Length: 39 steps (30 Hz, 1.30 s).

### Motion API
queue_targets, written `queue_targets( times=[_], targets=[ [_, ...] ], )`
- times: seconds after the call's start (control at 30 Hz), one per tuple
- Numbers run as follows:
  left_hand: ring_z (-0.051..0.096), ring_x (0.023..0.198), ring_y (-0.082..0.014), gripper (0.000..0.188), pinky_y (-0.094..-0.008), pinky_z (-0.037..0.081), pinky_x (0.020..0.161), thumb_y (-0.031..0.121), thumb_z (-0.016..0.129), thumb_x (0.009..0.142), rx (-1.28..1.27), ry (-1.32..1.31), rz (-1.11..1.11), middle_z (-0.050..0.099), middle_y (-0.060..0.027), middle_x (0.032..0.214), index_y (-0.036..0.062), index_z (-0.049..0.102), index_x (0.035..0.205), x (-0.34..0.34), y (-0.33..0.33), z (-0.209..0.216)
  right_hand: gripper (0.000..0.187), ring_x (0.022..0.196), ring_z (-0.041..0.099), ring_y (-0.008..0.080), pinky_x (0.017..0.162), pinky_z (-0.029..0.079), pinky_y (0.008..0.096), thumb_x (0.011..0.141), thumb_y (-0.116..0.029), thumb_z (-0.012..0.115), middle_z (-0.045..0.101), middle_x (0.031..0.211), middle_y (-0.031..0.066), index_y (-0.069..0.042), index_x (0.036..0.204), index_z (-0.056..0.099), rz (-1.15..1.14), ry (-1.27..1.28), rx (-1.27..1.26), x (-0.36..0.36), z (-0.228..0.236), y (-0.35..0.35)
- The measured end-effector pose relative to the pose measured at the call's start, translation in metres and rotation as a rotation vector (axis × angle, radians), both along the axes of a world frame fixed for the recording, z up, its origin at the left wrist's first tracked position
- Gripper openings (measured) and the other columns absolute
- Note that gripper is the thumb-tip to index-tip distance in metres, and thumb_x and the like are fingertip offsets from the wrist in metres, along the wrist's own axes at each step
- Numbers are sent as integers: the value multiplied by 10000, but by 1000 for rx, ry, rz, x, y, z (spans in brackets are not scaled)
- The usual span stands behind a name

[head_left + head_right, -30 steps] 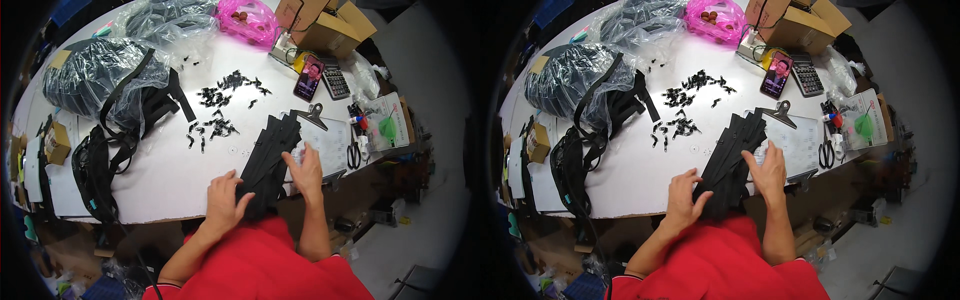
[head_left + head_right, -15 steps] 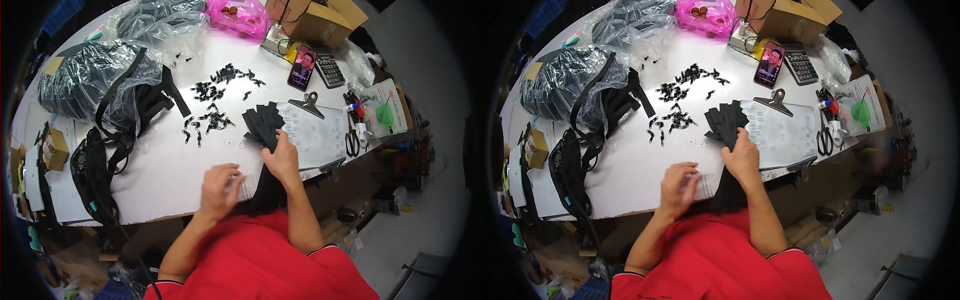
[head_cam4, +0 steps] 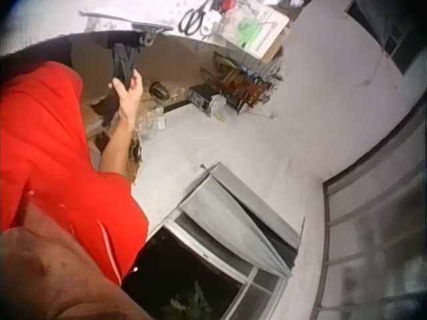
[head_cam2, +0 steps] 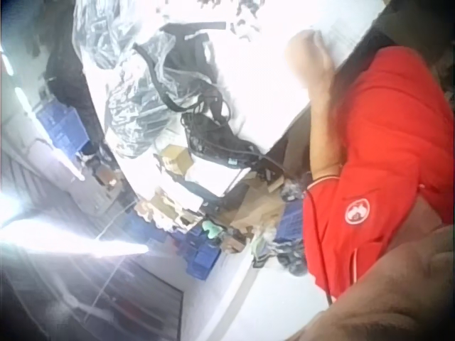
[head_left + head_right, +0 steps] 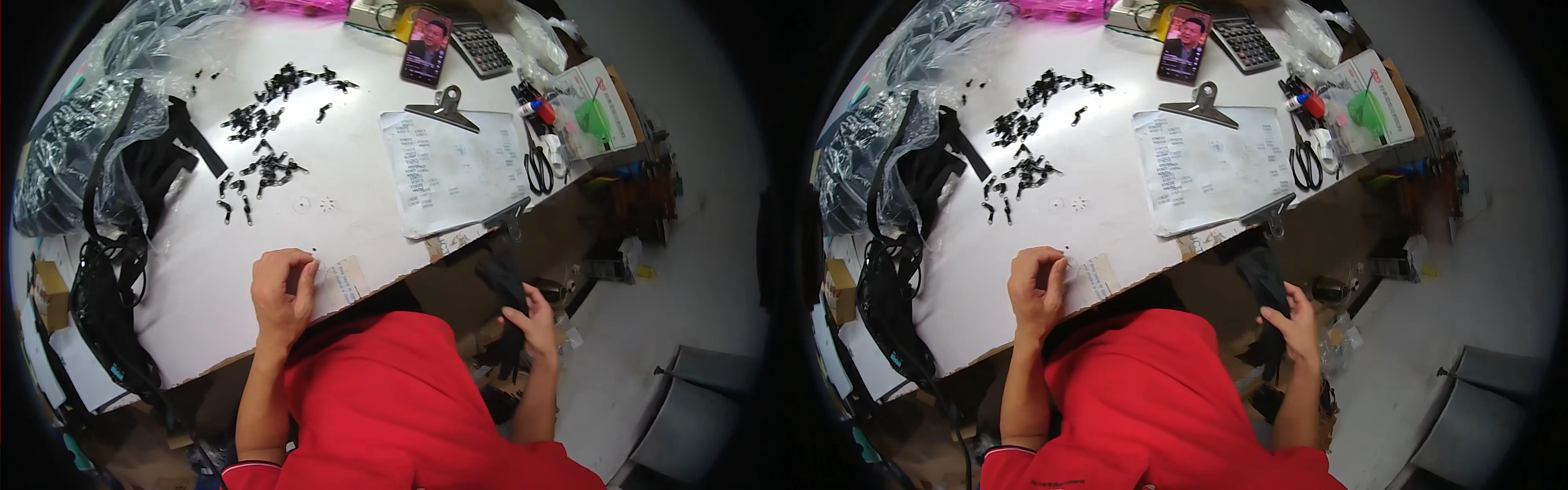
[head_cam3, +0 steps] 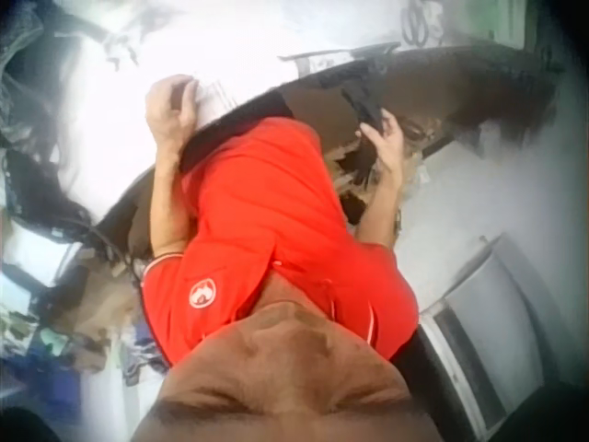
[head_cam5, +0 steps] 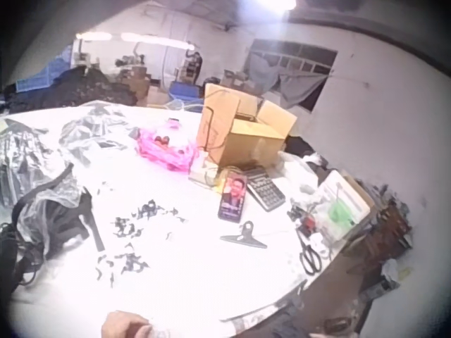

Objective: The person attaches small black plastic clips to the ends of black fabric straps. They pick up a strap and a clip, insert the clip into the strap's end, and then place the assembled unit on the table. This process is repeated for multiple straps.

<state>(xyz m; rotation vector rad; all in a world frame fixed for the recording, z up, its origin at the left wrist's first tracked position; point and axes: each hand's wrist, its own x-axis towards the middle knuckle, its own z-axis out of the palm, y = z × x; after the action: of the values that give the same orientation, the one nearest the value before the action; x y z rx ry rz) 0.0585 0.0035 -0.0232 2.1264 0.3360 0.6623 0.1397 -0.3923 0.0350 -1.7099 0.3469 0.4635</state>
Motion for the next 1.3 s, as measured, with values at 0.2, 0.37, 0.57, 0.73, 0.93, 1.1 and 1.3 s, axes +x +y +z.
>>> queue_targets(
  times=[0.2, 0.37, 0.57, 0.73, 0.93, 1.1, 1.3],
  targets=[
    [606, 810, -254, 65, -348, 445, 768, 45, 705, 844, 26, 18, 8, 669, -76, 870, 55, 649, 874, -1, -1, -1, 623, 762, 686, 218, 698, 577, 334, 787, 76, 738, 676, 1010, 162, 91, 1331, 434, -326, 1, 26, 56, -161, -67],
    [606, 807, -251, 60, -342, 453, 755, 46, 703, 850, 32, 24, 23, 668, -75, 865, 52, 646, 871, 1, -3, -1, 632, 948, 676, 261, 738, 566, 365, 813, -21, 710, 642, 1140, 194, 44, 1376, 430, -490, 18, -154, 142, -216, -113],
    [608, 808, -253, 59, -344, 461, 752, 38, 704, 842, -11, -7, 6, 668, -80, 861, 51, 653, 868, 9, -3, -8, 452, 897, 603, 197, 666, 517, 378, 877, -239, 656, 604, 1106, 132, -3, 1245, 538, -412, -187, -595, 170, -266, -186],
    [607, 770, -269, 67, -356, 456, 731, 31, 709, 819, -18, 21, 53, 668, -94, 850, 52, 655, 852, -4, 4, -7, 153, 678, 571, 86, 551, 423, 244, 880, -144, 720, 682, 861, 52, -61, 893, 592, 166, -28, -421, 74, -209, -80],
    [606, 765, -207, 55, -310, 483, 709, 17, 704, 850, -157, -48, 40, 669, -92, 871, 34, 665, 885, -8, 11, -1, 227, 643, 664, 128, 547, 485, 223, 907, -85, 685, 720, 840, 94, -4, 1112, 634, 731, 318, 141, 14, -26, 98],
    [587, 720, -135, 40, -252, 472, 653, 7, 657, 910, -467, -276, 244, 644, -87, 891, 15, 641, 946, -16, 14, -10, 131, 700, 633, 121, 617, 483, 275, 879, -71, 702, 692, 799, 91, 25, 967, 691, 1054, -596, 16, 38, 5, 303],
    [635, 765, -233, 64, -316, 508, 698, 40, 659, 903, -542, -255, 282, 651, -122, 902, 8, 630, 949, -15, 15, -9, 601, 1093, 518, 340, 912, 443, 416, 730, 47, 647, 536, 1300, 144, -5, 1318, 532, 1124, -1548, -284, 53, -24, 505]
  ],
)
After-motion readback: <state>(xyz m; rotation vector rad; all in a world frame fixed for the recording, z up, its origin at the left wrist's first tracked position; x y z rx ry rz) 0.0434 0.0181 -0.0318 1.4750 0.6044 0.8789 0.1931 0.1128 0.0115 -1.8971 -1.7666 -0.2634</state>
